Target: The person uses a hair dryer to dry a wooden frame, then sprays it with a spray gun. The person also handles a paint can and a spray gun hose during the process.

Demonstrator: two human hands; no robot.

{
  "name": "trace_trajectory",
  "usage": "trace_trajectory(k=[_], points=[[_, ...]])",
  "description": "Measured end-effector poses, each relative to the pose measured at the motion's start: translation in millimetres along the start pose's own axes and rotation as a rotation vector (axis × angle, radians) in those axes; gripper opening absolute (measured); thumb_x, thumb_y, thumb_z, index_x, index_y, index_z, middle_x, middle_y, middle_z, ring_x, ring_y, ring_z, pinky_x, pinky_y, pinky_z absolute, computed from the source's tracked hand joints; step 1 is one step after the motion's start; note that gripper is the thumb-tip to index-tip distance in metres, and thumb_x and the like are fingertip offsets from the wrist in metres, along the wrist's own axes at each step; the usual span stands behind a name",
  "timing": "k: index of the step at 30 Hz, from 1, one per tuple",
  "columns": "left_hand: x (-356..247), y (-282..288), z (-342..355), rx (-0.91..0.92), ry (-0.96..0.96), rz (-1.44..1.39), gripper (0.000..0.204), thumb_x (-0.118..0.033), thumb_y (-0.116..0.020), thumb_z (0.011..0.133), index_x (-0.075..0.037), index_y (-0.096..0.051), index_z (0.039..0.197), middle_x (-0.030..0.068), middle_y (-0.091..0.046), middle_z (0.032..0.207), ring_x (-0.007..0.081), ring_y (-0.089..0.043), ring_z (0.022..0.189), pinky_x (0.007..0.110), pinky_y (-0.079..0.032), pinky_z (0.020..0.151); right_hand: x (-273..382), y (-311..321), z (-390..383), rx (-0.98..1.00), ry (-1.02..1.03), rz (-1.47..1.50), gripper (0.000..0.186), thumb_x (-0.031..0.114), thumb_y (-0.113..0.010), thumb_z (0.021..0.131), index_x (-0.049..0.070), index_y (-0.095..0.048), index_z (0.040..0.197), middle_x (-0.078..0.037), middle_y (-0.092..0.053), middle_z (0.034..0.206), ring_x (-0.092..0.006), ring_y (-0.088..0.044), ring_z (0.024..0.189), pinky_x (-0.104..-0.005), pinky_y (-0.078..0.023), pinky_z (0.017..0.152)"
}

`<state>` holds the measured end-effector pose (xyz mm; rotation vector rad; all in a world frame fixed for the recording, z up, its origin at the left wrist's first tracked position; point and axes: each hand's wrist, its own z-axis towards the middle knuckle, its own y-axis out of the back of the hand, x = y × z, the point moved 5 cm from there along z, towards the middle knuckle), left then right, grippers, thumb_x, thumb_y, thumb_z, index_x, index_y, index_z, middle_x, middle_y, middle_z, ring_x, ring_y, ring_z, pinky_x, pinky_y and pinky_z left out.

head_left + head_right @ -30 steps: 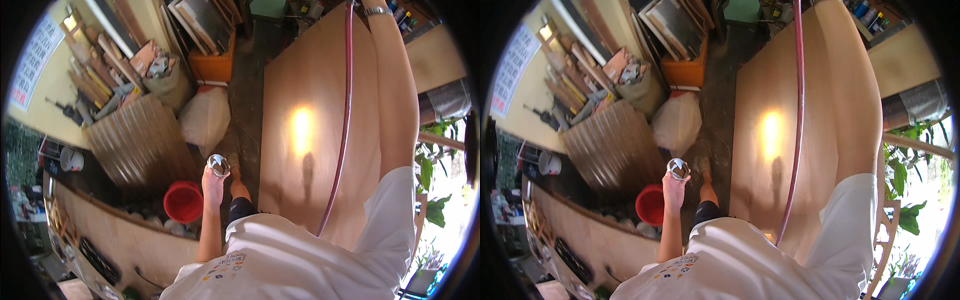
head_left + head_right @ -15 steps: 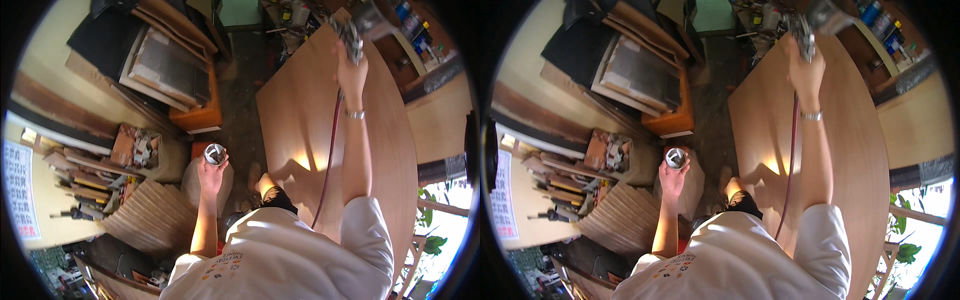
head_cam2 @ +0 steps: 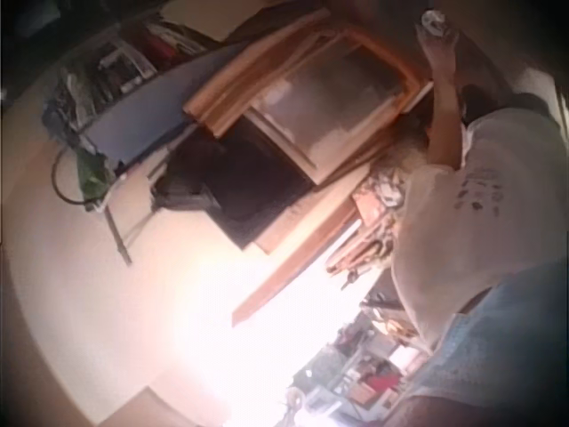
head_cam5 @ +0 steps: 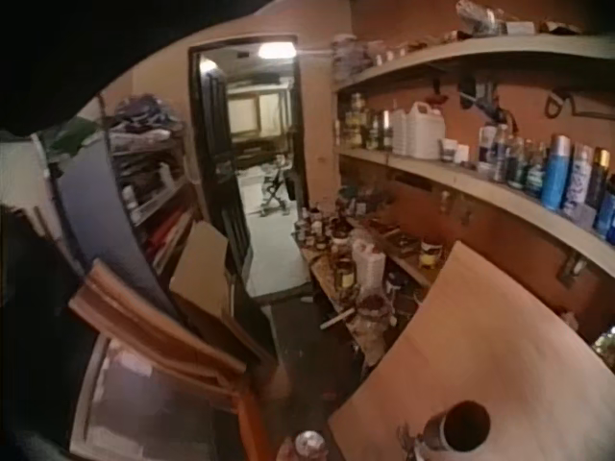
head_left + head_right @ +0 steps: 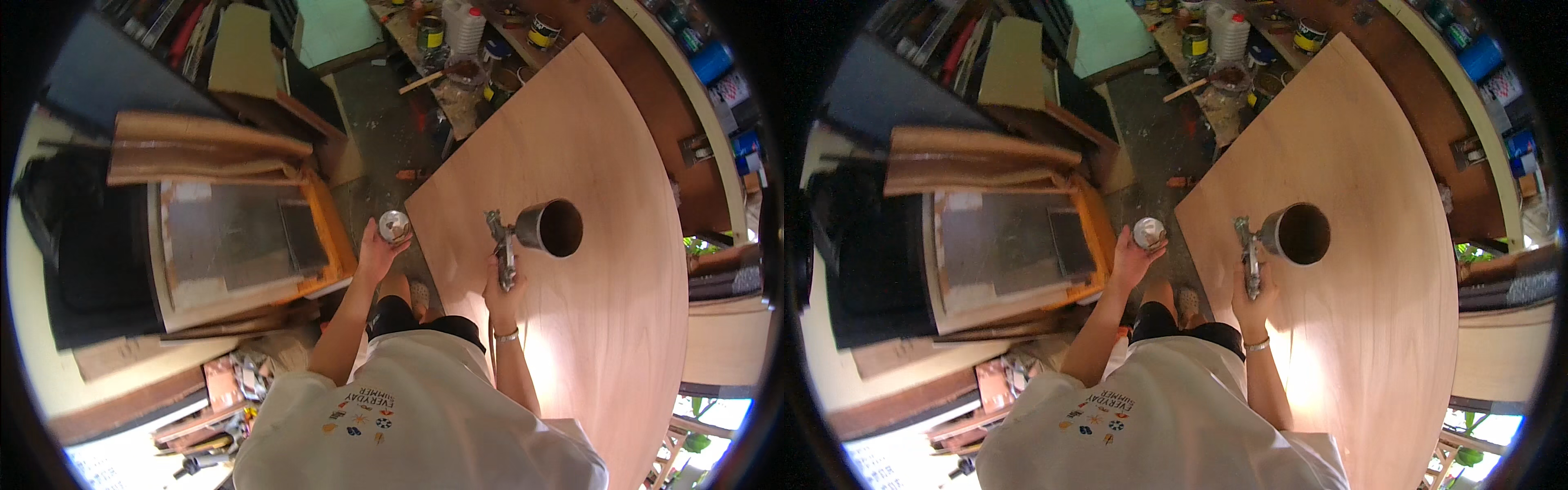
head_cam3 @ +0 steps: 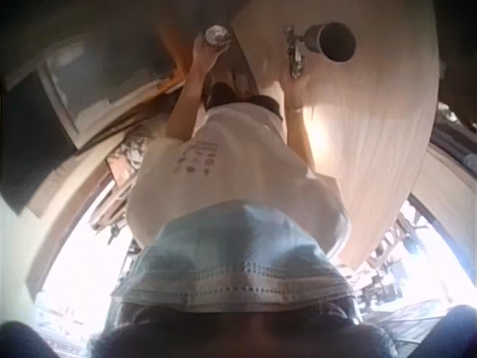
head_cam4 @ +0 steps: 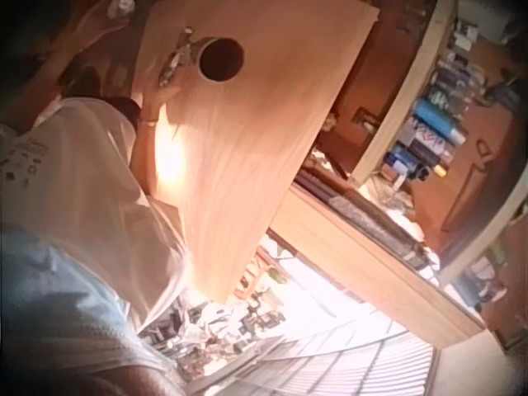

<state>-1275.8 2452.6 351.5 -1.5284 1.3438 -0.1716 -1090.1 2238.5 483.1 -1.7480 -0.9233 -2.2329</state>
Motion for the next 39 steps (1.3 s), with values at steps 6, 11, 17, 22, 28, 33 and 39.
trace_trajectory(k=[6, 11, 17, 22, 28, 33, 39], points=[[-56, -48, 228, 0.077, 0.118, 0.263, 0.069, -0.061, -0.037, 0.099, -0.005, -0.044, 0.140, 0.0169, -0.054, 0.132, 0.0329, -0.061, 0.112, 0.048, -0.050, 0.094, 20, -61, 96, -0.073, 0.030, -0.104, 0.014, 0.011, -0.069, 0.090, 0.001, -0.060, 0.085, -0.002, -0.057, 0.062, -0.0048, -0.047, 0.054, -0.0245, -0.036, 0.049], [-62, -70, 411, 0.085, 0.301, 0.334, 0.068, -0.059, -0.042, 0.098, -0.005, -0.042, 0.141, 0.0153, -0.054, 0.132, 0.0288, -0.069, 0.098, 0.043, -0.057, 0.083, 3, -99, 153, -0.107, -0.212, -0.154, 0.008, 0.004, -0.068, 0.086, 0.001, -0.063, 0.091, -0.009, -0.064, 0.073, -0.0118, -0.055, 0.061, -0.0264, -0.045, 0.058], [-68, -129, 501, 0.123, 0.220, 0.661, 0.067, -0.052, -0.055, 0.096, -0.003, -0.040, 0.139, 0.0161, -0.054, 0.127, 0.0258, -0.069, 0.094, 0.037, -0.057, 0.074, -29, -97, 167, -0.265, -0.449, -0.133, 0.005, 0.001, -0.061, 0.089, -0.002, -0.064, 0.091, -0.008, -0.068, 0.083, -0.0131, -0.062, 0.072, -0.0262, -0.047, 0.064], [-89, -128, 538, 0.311, -0.116, 1.130, 0.060, -0.038, -0.067, 0.093, 0.001, -0.043, 0.133, 0.0122, -0.058, 0.110, 0.0194, -0.061, 0.086, 0.031, -0.053, 0.070, -33, -97, 194, -0.323, -0.413, -0.111, 0.013, 0.010, -0.059, 0.096, -0.002, -0.059, 0.101, -0.011, -0.068, 0.094, -0.0080, -0.054, 0.058, -0.0206, -0.040, 0.049], [-187, -112, 559, 0.091, -0.290, 1.151, 0.047, -0.024, -0.068, 0.093, 0.001, -0.049, 0.128, 0.0108, -0.059, 0.111, 0.0185, -0.059, 0.092, 0.029, -0.051, 0.067, -23, -119, 232, -0.272, -0.570, -0.204, 0.019, 0.020, -0.063, 0.094, 0.001, -0.062, 0.093, -0.005, -0.068, 0.084, -0.0067, -0.055, 0.059, -0.0218, -0.040, 0.047], [-304, -67, 645, -0.157, -0.438, 1.039, 0.040, -0.021, -0.064, 0.095, -0.002, -0.051, 0.128, 0.0092, -0.064, 0.111, 0.0176, -0.060, 0.092, 0.032, -0.050, 0.079, -20, -128, 263, -0.183, -0.617, -0.184, 0.020, 0.021, -0.066, 0.092, 0.000, -0.064, 0.092, -0.002, -0.064, 0.080, -0.0046, -0.053, 0.056, -0.0225, -0.039, 0.047], [-360, -46, 644, -0.221, -0.407, 1.099, 0.040, -0.021, -0.063, 0.096, -0.005, -0.050, 0.131, 0.0069, -0.061, 0.112, 0.0154, -0.061, 0.097, 0.029, -0.049, 0.078, -19, -139, 273, -0.039, -0.594, -0.200, 0.020, 0.017, -0.067, 0.088, -0.002, -0.066, 0.094, -0.007, -0.068, 0.081, -0.0116, -0.062, 0.072, -0.0273, -0.049, 0.065]])
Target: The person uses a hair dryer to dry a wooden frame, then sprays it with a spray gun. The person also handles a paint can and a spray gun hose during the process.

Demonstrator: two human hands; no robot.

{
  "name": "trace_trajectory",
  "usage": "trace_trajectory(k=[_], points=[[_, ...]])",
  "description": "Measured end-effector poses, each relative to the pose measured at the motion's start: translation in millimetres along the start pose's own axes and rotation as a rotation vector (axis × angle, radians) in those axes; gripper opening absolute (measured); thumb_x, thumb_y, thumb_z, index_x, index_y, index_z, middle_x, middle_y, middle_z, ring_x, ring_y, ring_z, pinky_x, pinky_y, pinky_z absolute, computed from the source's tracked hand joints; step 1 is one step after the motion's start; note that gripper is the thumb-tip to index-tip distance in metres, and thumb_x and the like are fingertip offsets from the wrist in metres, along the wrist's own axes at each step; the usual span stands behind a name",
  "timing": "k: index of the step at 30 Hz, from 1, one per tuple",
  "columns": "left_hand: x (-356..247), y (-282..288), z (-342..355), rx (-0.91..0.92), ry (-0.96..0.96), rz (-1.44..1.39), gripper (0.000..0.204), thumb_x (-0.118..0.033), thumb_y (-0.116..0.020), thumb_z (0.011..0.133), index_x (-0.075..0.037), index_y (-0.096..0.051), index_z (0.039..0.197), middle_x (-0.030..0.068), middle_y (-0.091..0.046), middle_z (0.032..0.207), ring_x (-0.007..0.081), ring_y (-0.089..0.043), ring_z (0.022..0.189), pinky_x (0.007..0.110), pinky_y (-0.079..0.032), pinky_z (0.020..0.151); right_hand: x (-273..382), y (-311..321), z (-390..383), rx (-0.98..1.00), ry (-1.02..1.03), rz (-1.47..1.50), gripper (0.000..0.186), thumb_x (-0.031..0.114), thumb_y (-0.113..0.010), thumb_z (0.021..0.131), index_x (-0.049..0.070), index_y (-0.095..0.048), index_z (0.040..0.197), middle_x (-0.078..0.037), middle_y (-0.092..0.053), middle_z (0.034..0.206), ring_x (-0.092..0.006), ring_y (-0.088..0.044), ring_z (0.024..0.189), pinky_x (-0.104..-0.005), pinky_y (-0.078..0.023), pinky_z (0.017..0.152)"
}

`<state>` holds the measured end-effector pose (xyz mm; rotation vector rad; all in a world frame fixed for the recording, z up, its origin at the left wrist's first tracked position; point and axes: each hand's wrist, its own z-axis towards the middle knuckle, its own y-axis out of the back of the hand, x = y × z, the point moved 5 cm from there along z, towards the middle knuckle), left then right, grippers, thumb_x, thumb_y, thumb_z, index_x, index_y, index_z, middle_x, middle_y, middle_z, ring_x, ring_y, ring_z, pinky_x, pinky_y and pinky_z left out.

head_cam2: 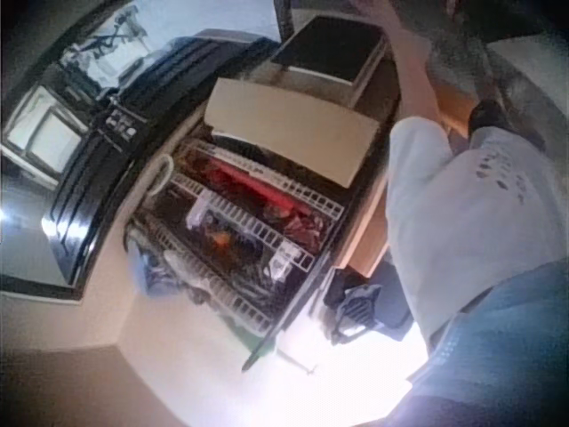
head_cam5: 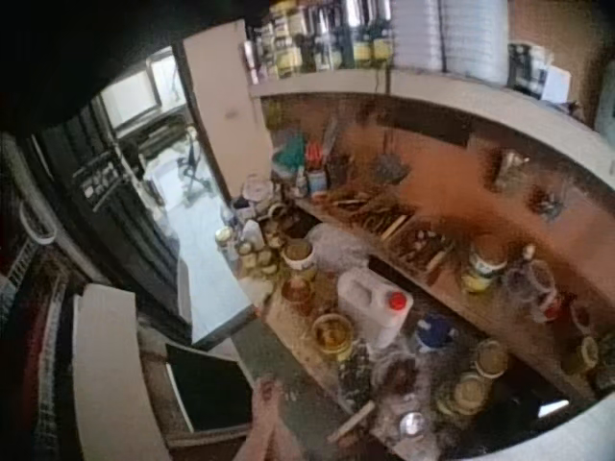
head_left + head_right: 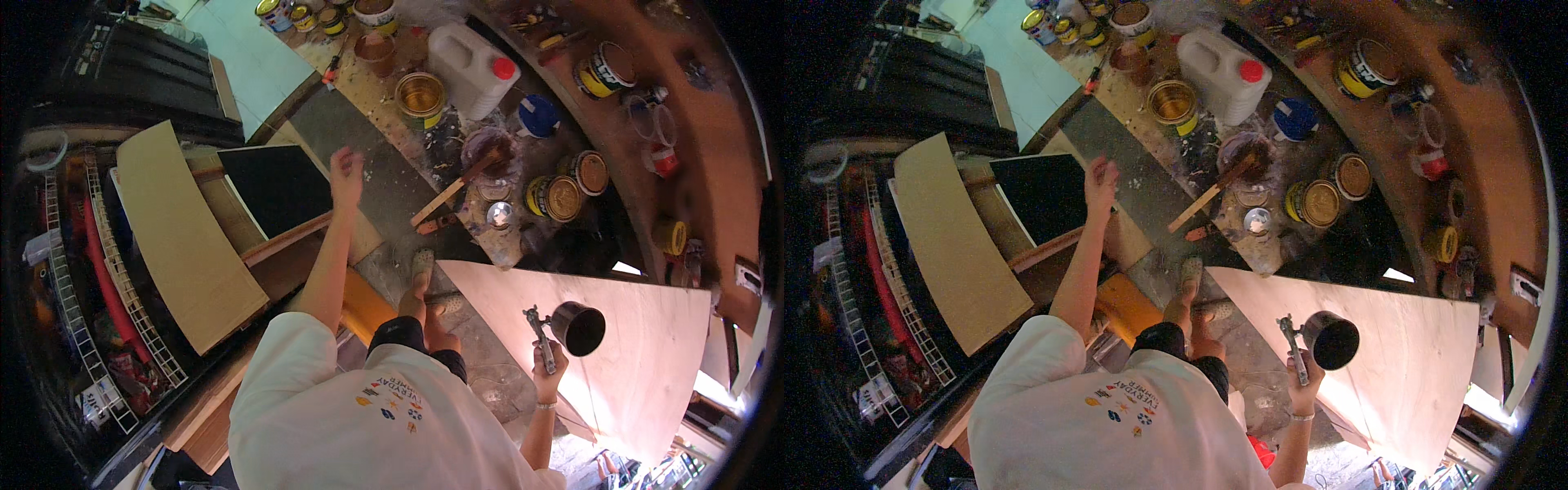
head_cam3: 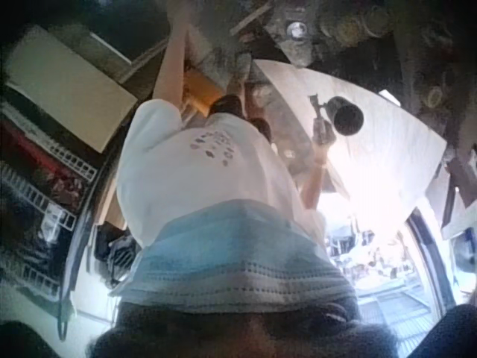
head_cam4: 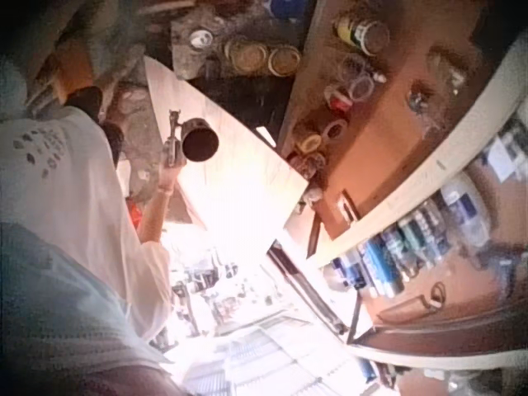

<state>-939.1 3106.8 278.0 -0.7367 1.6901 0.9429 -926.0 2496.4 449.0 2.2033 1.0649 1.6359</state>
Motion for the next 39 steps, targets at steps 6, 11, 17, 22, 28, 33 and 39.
trace_trajectory(k=[6, 11, 17, 22, 28, 33, 39], points=[[32, 40, -89, 0.051, 0.189, -0.183, 0.035, -0.021, -0.064, 0.096, -0.005, -0.052, 0.125, 0.0040, -0.056, 0.101, 0.0116, -0.057, 0.080, 0.028, -0.048, 0.068, -5, 3, -4, 0.007, 0.067, 0.042, 0.015, 0.013, -0.064, 0.085, 0.001, -0.067, 0.094, -0.007, -0.069, 0.081, -0.0155, -0.064, 0.071, -0.0297, -0.051, 0.067], [31, 48, -165, -0.034, 0.163, -0.003, 0.022, -0.014, -0.059, 0.096, -0.003, -0.053, 0.115, 0.0020, -0.054, 0.086, 0.0096, -0.052, 0.071, 0.024, -0.044, 0.062, -26, 9, -11, -0.030, 0.057, 0.092, 0.018, 0.012, -0.070, 0.085, 0.001, -0.067, 0.100, -0.010, -0.071, 0.085, -0.0172, -0.066, 0.072, -0.0295, -0.051, 0.067], [45, 22, -177, 0.079, 0.134, -0.070, 0.020, -0.008, -0.056, 0.095, -0.005, -0.055, 0.115, 0.0025, -0.054, 0.090, 0.0107, -0.053, 0.076, 0.026, -0.047, 0.066, -72, 4, -38, -0.095, -0.096, 0.147, 0.028, 0.016, -0.075, 0.085, -0.002, -0.067, 0.105, -0.009, -0.071, 0.087, -0.0142, -0.063, 0.070, -0.0290, -0.051, 0.066], [-10, -30, -122, 0.139, -0.014, 0.125, 0.032, -0.010, -0.064, 0.092, -0.008, -0.055, 0.122, 0.0060, -0.058, 0.100, 0.0152, -0.057, 0.089, 0.030, -0.048, 0.081, -74, -3, -44, -0.179, -0.245, 0.367, 0.023, 0.013, -0.076, 0.084, -0.002, -0.067, 0.099, -0.002, -0.067, 0.085, -0.0103, -0.058, 0.071, -0.0268, -0.048, 0.064], [-36, -74, 12, 0.195, -0.247, 0.199, 0.080, -0.037, -0.084, 0.078, -0.004, -0.041, 0.137, 0.0138, -0.047, 0.130, 0.0273, -0.045, 0.123, 0.044, -0.040, 0.103, -45, -9, -15, -0.198, -0.271, 0.238, 0.013, 0.008, -0.072, 0.085, 0.005, -0.064, 0.096, 0.002, -0.063, 0.083, -0.0051, -0.056, 0.067, -0.0202, -0.047, 0.054], [-73, -119, 79, 0.294, -0.358, 0.267, 0.111, -0.029, -0.092, 0.065, 0.003, -0.023, 0.145, 0.0215, -0.037, 0.140, 0.0341, -0.044, 0.130, 0.045, -0.040, 0.109, -46, -14, -2, -0.194, -0.292, 0.186, 0.011, 0.006, -0.070, 0.085, 0.004, -0.063, 0.093, 0.001, -0.062, 0.080, -0.0079, -0.055, 0.068, -0.0233, -0.045, 0.057], [-66, -136, 95, 0.548, -0.357, 0.097, 0.123, -0.026, -0.097, 0.055, 0.002, -0.021, 0.147, 0.0235, -0.036, 0.143, 0.0359, -0.040, 0.134, 0.048, -0.037, 0.110, -31, -13, 8, -0.228, -0.332, 0.173, 0.014, 0.009, -0.072, 0.084, 0.003, -0.063, 0.093, 0.000, -0.062, 0.079, -0.0076, -0.056, 0.068, -0.0244, -0.048, 0.057]])
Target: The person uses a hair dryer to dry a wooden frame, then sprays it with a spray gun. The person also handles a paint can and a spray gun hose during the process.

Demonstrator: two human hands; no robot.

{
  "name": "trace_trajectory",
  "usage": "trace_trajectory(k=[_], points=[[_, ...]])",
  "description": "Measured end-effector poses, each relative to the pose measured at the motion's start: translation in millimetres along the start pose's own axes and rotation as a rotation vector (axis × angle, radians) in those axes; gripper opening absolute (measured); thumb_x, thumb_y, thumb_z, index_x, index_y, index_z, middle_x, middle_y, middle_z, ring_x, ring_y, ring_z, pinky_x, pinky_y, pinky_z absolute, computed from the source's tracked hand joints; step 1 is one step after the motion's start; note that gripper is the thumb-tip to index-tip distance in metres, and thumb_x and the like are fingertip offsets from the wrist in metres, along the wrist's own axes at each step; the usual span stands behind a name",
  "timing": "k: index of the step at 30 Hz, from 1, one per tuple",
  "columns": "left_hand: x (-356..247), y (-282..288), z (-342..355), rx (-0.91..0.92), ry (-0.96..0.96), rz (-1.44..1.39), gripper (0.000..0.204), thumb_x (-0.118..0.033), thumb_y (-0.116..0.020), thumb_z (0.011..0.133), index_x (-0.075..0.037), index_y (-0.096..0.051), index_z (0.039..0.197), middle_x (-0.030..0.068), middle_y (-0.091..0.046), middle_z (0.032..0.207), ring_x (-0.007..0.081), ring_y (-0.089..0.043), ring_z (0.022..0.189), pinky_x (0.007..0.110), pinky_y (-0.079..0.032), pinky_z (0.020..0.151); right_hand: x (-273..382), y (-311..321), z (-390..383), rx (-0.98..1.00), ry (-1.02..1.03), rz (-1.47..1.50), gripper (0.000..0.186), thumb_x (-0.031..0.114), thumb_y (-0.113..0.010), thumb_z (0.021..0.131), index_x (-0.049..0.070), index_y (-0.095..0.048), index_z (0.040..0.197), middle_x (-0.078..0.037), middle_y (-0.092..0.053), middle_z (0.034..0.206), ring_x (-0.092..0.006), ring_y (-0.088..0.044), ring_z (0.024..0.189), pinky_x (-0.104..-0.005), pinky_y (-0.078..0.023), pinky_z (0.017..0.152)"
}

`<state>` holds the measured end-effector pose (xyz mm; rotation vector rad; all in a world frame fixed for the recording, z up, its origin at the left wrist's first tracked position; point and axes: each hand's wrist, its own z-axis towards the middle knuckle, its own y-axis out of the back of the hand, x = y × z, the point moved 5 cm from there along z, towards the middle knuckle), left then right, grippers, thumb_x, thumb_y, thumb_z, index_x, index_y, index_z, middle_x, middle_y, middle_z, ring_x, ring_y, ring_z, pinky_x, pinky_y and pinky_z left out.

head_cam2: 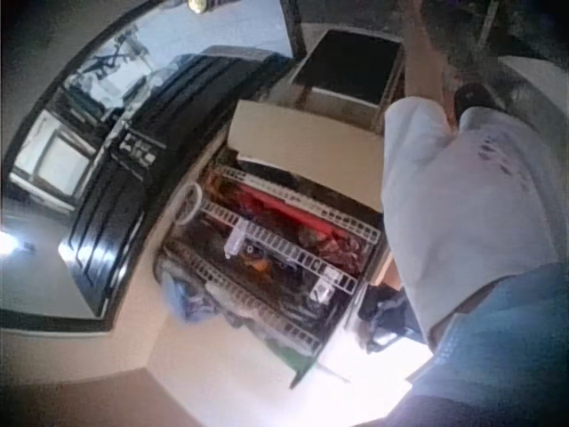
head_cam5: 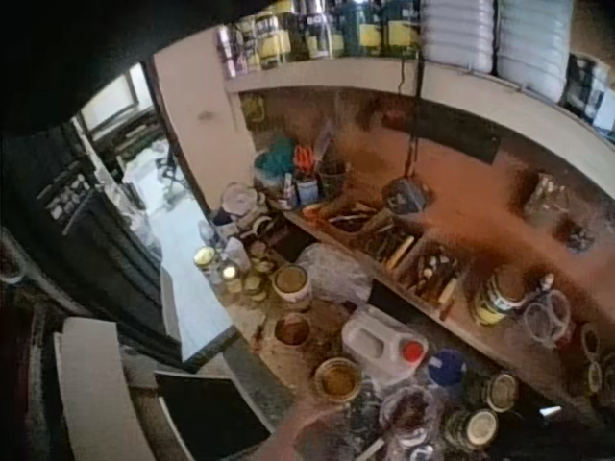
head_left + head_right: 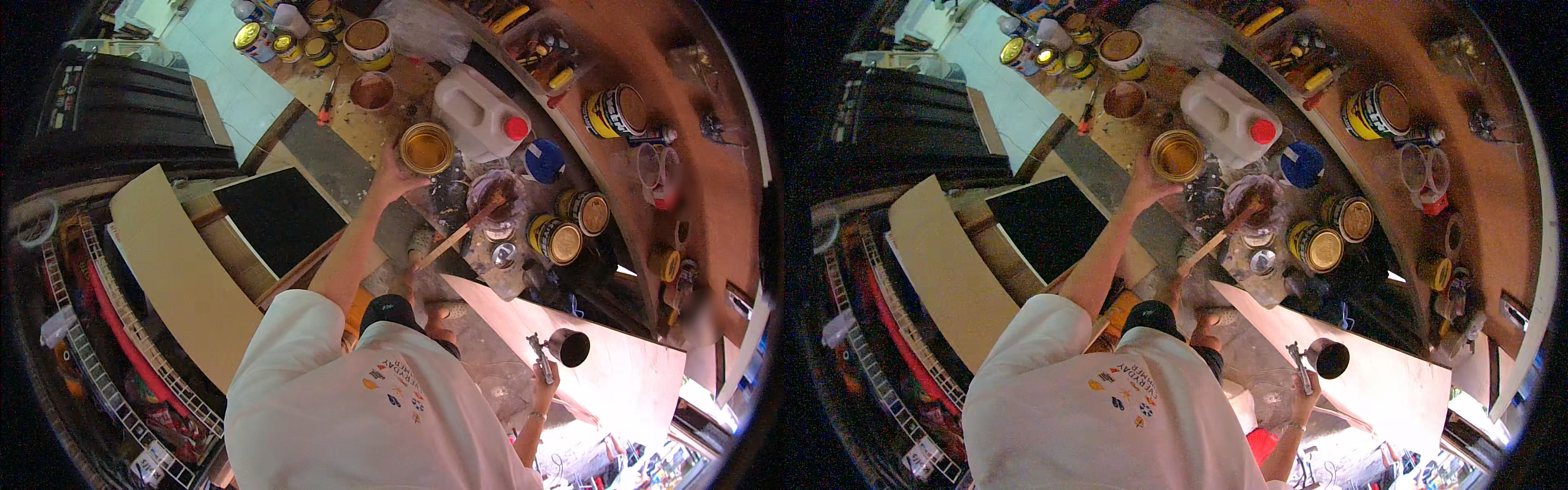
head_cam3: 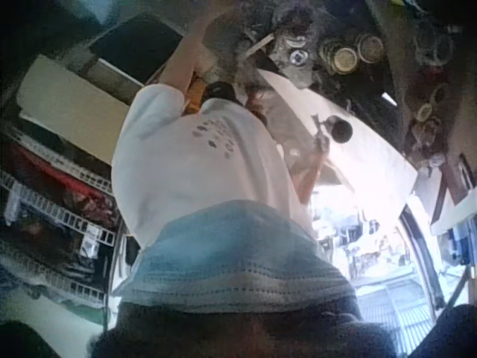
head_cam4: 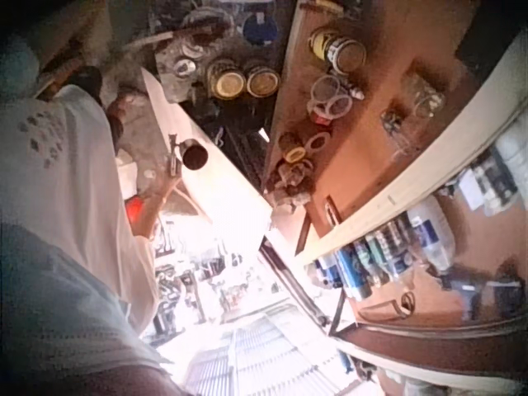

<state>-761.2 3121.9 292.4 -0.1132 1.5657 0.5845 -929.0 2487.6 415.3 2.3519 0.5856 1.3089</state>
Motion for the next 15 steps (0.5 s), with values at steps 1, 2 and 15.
trace_trajectory(k=[1, 2, 15], points=[[1, -2, 0, 0.035, -0.018, 0.095, 0.123, -0.025, -0.097, 0.055, 0.002, -0.020, 0.147, 0.0230, -0.037, 0.143, 0.0348, -0.040, 0.134, 0.047, -0.039, 0.109, 0, 0, -1, -0.013, -0.015, 0.003, 0.015, 0.010, -0.073, 0.084, 0.003, -0.063, 0.093, 0.000, -0.062, 0.079, -0.0076, -0.056, 0.068, -0.0247, -0.048, 0.057], [6, -2, -1, 0.055, -0.013, 0.104, 0.121, -0.023, -0.095, 0.057, 0.001, -0.019, 0.147, 0.0222, -0.038, 0.142, 0.0333, -0.041, 0.133, 0.046, -0.041, 0.107, -3, 2, -1, -0.031, -0.007, 0.034, 0.015, 0.009, -0.073, 0.083, 0.003, -0.063, 0.094, 0.000, -0.062, 0.080, -0.0079, -0.056, 0.067, -0.0244, -0.049, 0.057], [21, 75, 74, -0.470, -0.117, 0.259, 0.102, -0.020, -0.091, 0.066, -0.001, -0.028, 0.143, 0.0195, -0.047, 0.138, 0.0321, -0.050, 0.127, 0.042, -0.042, 0.105, -5, 18, -5, -0.058, -0.008, -0.016, 0.017, 0.010, -0.070, 0.087, 0.004, -0.065, 0.101, -0.002, -0.067, 0.091, -0.0064, -0.059, 0.071, -0.0220, -0.050, 0.057]])
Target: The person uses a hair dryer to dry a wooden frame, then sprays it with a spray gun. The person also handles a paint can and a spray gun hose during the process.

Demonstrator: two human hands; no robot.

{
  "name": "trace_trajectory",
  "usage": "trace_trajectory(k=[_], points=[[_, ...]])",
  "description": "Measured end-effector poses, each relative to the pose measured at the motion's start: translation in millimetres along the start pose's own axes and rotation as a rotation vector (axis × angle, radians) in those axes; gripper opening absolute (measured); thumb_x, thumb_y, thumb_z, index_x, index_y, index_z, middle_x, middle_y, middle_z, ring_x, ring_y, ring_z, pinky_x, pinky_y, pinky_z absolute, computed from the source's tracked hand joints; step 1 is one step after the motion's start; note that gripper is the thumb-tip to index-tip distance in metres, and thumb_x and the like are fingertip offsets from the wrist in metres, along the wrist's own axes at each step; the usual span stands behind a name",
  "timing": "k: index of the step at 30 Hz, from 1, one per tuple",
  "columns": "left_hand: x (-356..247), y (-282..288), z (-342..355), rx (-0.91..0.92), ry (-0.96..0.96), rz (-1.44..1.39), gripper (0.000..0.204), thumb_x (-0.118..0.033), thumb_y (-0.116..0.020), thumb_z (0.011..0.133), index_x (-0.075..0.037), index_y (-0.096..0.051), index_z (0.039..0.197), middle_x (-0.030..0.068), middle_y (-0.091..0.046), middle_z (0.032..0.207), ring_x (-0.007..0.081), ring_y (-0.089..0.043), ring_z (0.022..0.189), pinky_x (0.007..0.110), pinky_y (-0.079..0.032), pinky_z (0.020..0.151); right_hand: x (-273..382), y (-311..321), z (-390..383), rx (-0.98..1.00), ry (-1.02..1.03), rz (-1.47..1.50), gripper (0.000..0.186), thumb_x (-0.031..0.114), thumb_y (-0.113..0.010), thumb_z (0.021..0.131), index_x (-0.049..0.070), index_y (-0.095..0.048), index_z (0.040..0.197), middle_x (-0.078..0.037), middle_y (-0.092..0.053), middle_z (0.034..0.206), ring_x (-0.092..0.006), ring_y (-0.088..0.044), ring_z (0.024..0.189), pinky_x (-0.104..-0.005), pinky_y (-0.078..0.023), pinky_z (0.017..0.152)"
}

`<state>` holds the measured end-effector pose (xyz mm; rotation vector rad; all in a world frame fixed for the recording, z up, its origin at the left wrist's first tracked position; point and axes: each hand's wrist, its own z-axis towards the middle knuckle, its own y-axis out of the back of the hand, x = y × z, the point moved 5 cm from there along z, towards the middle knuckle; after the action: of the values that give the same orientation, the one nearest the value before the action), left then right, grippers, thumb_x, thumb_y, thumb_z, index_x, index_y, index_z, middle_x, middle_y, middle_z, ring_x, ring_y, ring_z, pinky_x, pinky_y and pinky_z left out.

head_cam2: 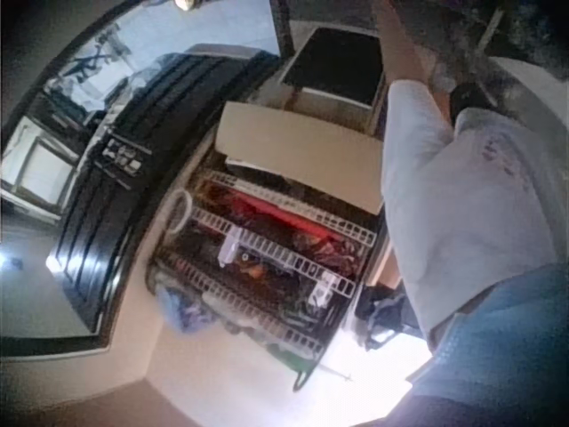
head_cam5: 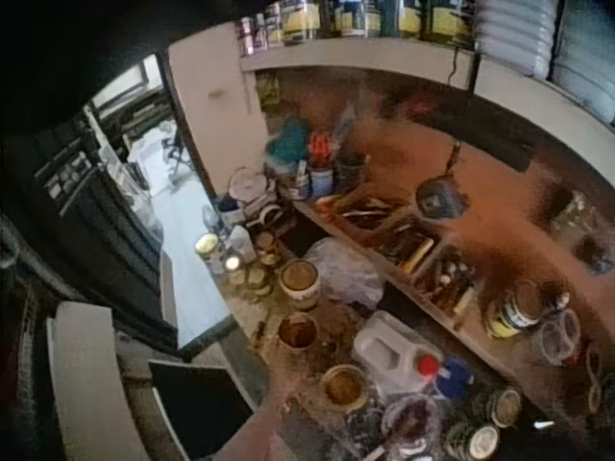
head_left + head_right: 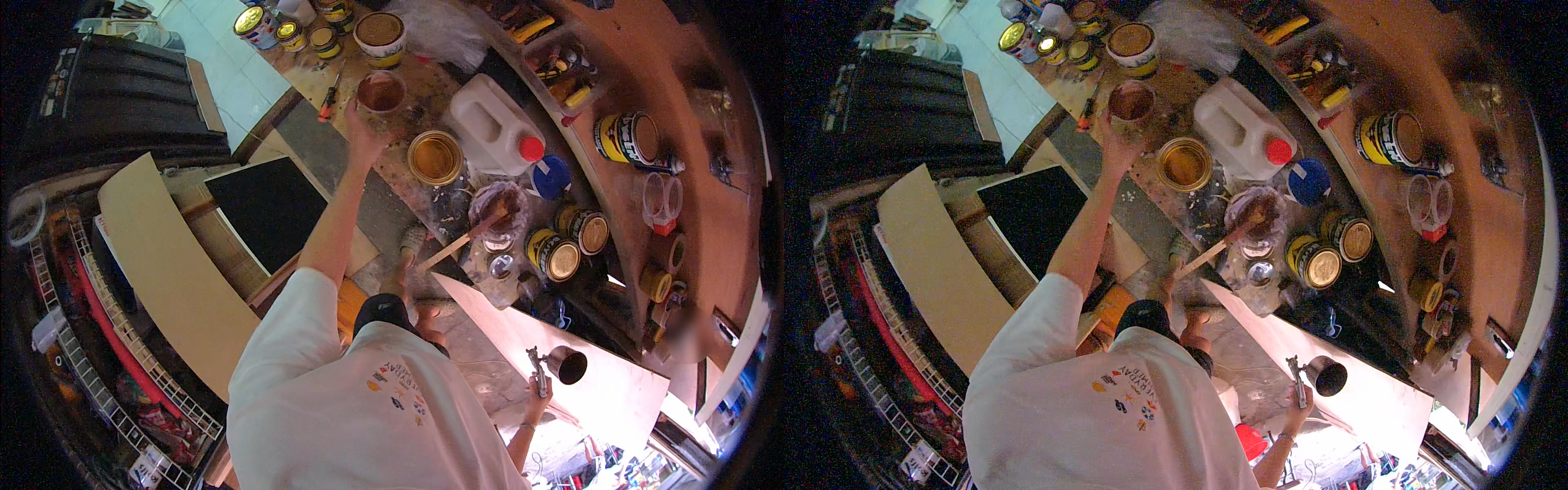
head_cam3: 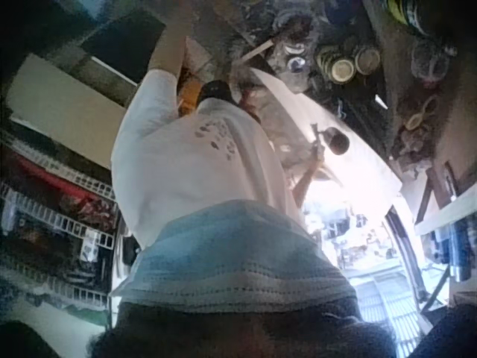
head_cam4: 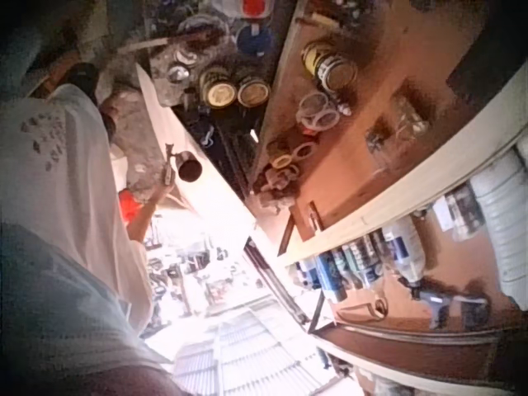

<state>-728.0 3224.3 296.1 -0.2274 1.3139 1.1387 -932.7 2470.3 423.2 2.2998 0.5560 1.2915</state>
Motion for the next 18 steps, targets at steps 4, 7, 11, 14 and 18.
trace_trajectory(k=[4, 7, 11, 14, 18], points=[[-4, -10, 38, 0.113, 0.079, -0.190, 0.102, -0.021, -0.093, 0.061, -0.002, -0.032, 0.141, 0.0157, -0.052, 0.134, 0.0302, -0.054, 0.123, 0.042, -0.044, 0.104, 6, -3, 8, 0.057, 0.024, -0.025, 0.017, 0.010, -0.070, 0.087, 0.003, -0.064, 0.101, -0.002, -0.067, 0.092, -0.0066, -0.058, 0.070, -0.0224, -0.049, 0.057], [-39, 0, 38, 0.187, 0.107, -0.127, 0.099, -0.021, -0.093, 0.061, -0.003, -0.035, 0.139, 0.0146, -0.053, 0.135, 0.0290, -0.054, 0.123, 0.041, -0.045, 0.104, 10, -3, 5, 0.049, 0.044, -0.068, 0.017, 0.010, -0.070, 0.088, 0.003, -0.064, 0.101, -0.002, -0.067, 0.092, -0.0070, -0.057, 0.070, -0.0233, -0.049, 0.057], [-85, 41, 23, 0.157, -0.118, -0.240, 0.089, -0.021, -0.093, 0.061, -0.005, -0.044, 0.132, 0.0159, -0.052, 0.138, 0.0296, -0.053, 0.126, 0.041, -0.044, 0.106, 16, -4, 4, 0.043, 0.089, -0.084, 0.016, 0.010, -0.070, 0.088, 0.003, -0.064, 0.101, -0.001, -0.067, 0.092, -0.0074, -0.057, 0.071, -0.0242, -0.049, 0.058], [-151, 72, 15, 0.097, -0.368, -0.337, 0.087, -0.021, -0.093, 0.060, -0.006, -0.046, 0.132, 0.0162, -0.052, 0.138, 0.0315, -0.051, 0.129, 0.045, -0.041, 0.109, 4, -4, 4, 0.035, 0.110, -0.074, 0.015, 0.011, -0.069, 0.088, 0.002, -0.064, 0.100, -0.001, -0.067, 0.092, -0.0077, -0.058, 0.073, -0.0243, -0.049, 0.058], [-234, 113, 8, 0.068, -0.653, -0.271, 0.082, -0.022, -0.091, 0.062, -0.008, -0.047, 0.131, 0.0169, -0.055, 0.135, 0.0352, -0.051, 0.128, 0.049, -0.038, 0.109, 0, -8, 5, 0.036, 0.166, -0.016, 0.015, 0.010, -0.069, 0.088, 0.002, -0.065, 0.100, -0.002, -0.067, 0.091, -0.0083, -0.059, 0.074, -0.0244, -0.049, 0.056]])
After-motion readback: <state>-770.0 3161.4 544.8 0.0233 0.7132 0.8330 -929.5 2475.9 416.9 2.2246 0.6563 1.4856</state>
